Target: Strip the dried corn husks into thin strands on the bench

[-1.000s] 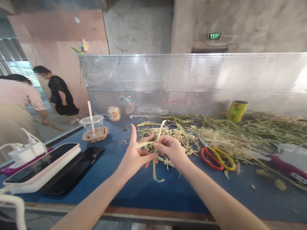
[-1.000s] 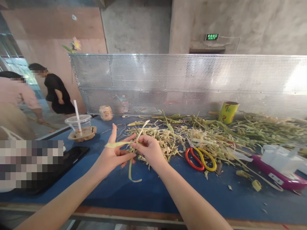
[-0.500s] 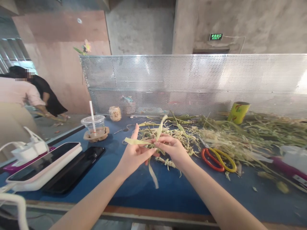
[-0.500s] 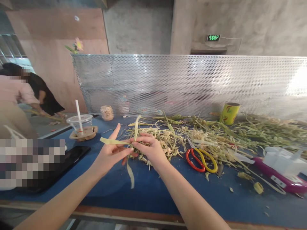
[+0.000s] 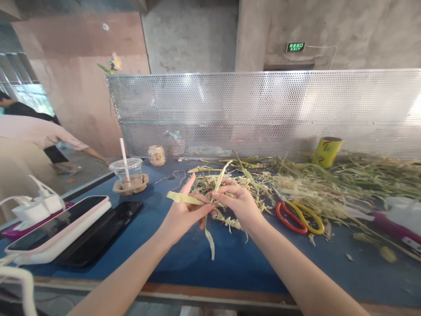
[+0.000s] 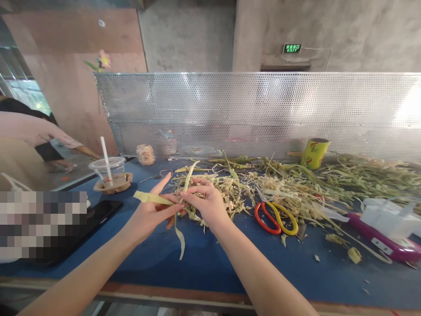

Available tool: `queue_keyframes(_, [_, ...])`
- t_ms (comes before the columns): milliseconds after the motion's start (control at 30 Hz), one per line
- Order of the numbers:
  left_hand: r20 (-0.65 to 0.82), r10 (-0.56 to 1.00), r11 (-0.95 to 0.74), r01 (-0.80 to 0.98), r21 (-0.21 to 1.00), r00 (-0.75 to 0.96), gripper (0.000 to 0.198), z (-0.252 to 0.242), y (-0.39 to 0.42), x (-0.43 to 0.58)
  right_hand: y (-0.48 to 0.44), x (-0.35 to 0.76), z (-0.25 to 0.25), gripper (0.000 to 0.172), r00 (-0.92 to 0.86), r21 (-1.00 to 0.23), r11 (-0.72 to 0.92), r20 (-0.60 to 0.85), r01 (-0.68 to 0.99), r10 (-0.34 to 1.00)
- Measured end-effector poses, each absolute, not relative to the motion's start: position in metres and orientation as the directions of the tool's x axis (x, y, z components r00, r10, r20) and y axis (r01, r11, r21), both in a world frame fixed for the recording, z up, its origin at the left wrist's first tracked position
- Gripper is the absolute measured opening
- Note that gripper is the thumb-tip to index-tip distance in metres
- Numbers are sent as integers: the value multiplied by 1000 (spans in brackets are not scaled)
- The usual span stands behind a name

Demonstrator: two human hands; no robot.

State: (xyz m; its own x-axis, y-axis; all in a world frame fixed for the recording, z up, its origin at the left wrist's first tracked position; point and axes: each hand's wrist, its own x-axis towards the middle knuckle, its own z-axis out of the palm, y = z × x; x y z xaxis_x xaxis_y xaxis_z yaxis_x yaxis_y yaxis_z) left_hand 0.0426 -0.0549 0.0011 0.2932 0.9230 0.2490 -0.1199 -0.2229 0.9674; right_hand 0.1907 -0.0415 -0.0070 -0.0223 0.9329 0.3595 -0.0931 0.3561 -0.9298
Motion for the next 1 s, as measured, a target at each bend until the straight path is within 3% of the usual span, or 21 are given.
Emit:
queue_keyframes(167, [204,940,-179,-115,977,272,96,3,-56,42,-40,191,-6,15,-1,-926,352,355,-135,935])
queue_keyframes(333, [289,940,-271,-120,955,182,93,6,-53,35,-43,187,-8,29,-195,-972,156,190,-178,962])
queue_keyframes(500, [282,949,-284,-4,959,140,101,8,-53,36,-43,180,-17,33,-394,-968,170,231,-185,890])
queue_keyframes(600, [230,945,-248,50,967,233,101,9,-56,36,-40,180,-19,27,-359,-955,206,272,-212,893])
queue_keyframes(733, [261,912,-316,137,939,317,90,9,-58,33,-38,183,-18,29,-329,-967,94,171,-237,929])
queue_keyframes(867, [408,866,-479,244,843,291,81,4,-55,30,-41,182,-17,27,-310,-979,100,153,-179,938])
queue_keyframes(1000, [423,877,-473,254,844,229,77,2,-50,29,-44,178,-17,27,-294,-972,118,176,-206,940])
